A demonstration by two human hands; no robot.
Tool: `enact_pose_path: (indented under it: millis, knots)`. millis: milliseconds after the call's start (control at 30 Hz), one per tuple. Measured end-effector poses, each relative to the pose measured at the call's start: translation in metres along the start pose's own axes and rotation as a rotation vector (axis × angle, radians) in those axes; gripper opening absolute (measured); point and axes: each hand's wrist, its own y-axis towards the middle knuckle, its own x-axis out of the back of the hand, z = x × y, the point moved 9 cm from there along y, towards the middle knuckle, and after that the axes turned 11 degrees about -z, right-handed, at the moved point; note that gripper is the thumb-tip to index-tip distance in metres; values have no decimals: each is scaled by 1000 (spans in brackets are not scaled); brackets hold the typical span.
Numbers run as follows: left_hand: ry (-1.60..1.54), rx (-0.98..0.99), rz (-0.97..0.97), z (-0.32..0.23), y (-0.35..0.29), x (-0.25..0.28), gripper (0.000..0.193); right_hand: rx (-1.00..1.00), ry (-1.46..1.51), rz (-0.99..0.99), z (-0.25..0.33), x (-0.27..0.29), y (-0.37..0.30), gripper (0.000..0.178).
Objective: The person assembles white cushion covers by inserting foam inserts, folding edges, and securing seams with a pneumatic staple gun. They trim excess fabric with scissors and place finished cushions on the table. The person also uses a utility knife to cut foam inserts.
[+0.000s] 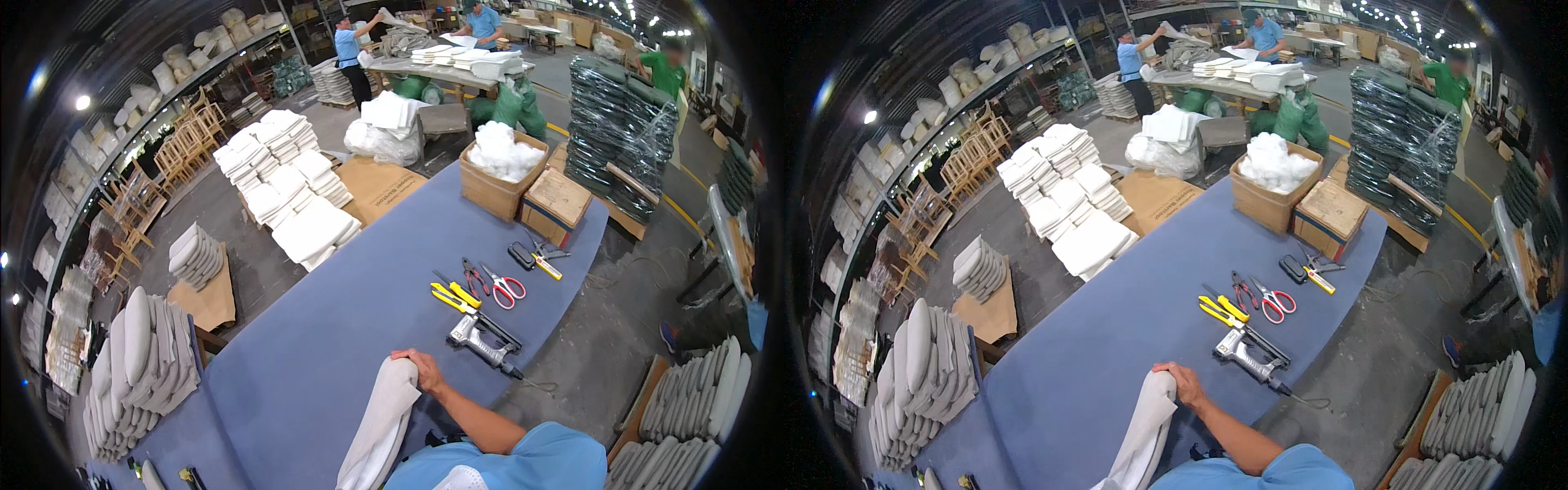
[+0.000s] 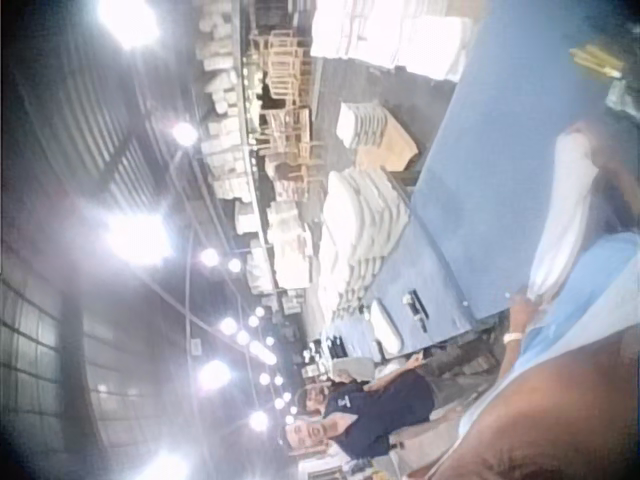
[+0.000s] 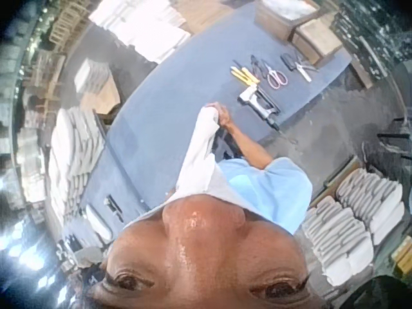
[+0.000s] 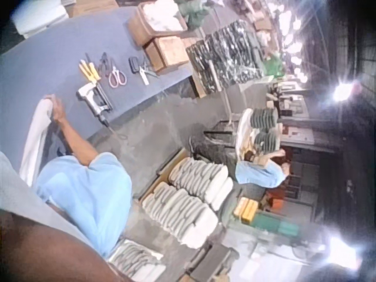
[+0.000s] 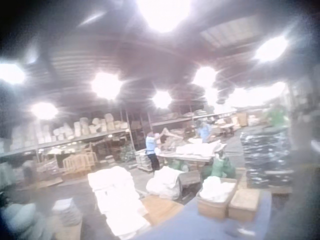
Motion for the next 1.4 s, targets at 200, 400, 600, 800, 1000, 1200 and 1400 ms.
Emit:
enact_pose_path:
  millis: [200,400,600,800,1000,1200,1400]
  knots:
    - [34,-54,131,8,13,11,61,83,-161,-54,4,-12,10,53]
    - [-120,-77,-141,-45,18,100,47,-30,-374,-137,3,-14,19,58]
    - [-662,394,-156,-83,73,126,26,65,-314,-270,73,4,61,63]
    - [-723,365,14,-114,133,101,24,110,-542,-290,61,63,94,54]
    - [-735,435,30,-95,111,84,20,4,-706,-555,61,204,54,28]
    - [-718,457,71,-96,117,90,20,94,-910,-630,70,254,84,33]
    - [-667,436,66,-124,117,115,28,-20,-1199,-536,21,237,140,37]
